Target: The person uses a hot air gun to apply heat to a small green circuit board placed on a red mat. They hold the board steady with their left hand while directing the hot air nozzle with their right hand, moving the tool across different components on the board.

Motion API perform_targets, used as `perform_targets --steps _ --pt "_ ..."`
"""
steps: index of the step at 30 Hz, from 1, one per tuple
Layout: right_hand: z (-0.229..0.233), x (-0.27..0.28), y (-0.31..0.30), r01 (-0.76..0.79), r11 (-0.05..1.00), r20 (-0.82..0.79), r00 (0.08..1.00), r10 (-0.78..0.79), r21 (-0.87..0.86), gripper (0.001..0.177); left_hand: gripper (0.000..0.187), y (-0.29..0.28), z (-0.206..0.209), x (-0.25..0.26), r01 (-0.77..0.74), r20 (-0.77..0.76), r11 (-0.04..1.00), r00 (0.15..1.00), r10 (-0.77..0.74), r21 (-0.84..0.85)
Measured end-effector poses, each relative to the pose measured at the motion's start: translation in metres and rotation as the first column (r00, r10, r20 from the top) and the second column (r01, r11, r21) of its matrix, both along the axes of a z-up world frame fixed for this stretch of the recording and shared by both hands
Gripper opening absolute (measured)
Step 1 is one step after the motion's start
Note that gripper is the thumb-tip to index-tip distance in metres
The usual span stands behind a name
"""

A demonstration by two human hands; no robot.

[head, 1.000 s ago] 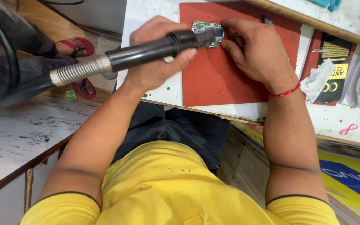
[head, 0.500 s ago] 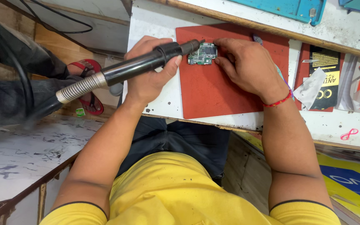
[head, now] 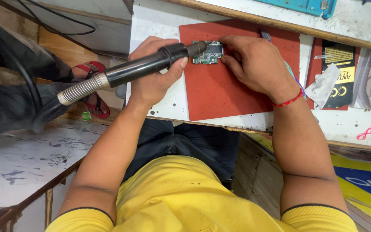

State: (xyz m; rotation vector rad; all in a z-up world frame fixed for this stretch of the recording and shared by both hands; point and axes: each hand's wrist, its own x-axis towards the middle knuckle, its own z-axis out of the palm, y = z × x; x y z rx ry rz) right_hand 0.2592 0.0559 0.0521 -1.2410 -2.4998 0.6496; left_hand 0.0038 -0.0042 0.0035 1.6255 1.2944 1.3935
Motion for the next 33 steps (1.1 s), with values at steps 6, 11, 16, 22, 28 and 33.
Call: perform_targets --steps 6,11,16,22,28,33 --pt "-0.003 0.001 0.000 -0.020 1.000 -0.008 1.000 0.020 0.022 0.033 0.032 -0.002 0.001 0.002 -0.034 -0.002 0.999 0.999 0.034 0.008" --pt "-0.004 0.003 -0.001 -0.023 0.999 -0.009 1.000 0.023 0.038 0.032 0.032 -0.002 -0.003 0.002 0.071 -0.032 0.997 0.997 -0.070 0.035" --pt "-0.002 0.002 -0.001 -0.014 0.999 -0.023 1.000 0.015 0.044 0.032 0.031 0.001 -0.003 -0.001 0.114 -0.042 0.992 0.993 -0.111 0.059" --pt "-0.003 0.002 0.000 -0.017 0.999 -0.020 1.000 0.018 0.045 0.032 0.031 0.001 -0.002 -0.001 0.055 -0.031 0.998 0.998 -0.054 0.037" --pt "-0.007 0.007 -0.003 -0.037 0.997 -0.024 0.999 0.038 0.064 0.031 0.032 -0.007 -0.005 -0.002 0.038 -0.047 0.999 0.998 -0.039 -0.019" --pt "-0.007 0.006 0.001 0.004 0.999 -0.036 0.999 -0.003 0.043 0.033 0.034 -0.001 -0.003 -0.001 0.017 -0.077 0.999 0.997 -0.014 0.035"
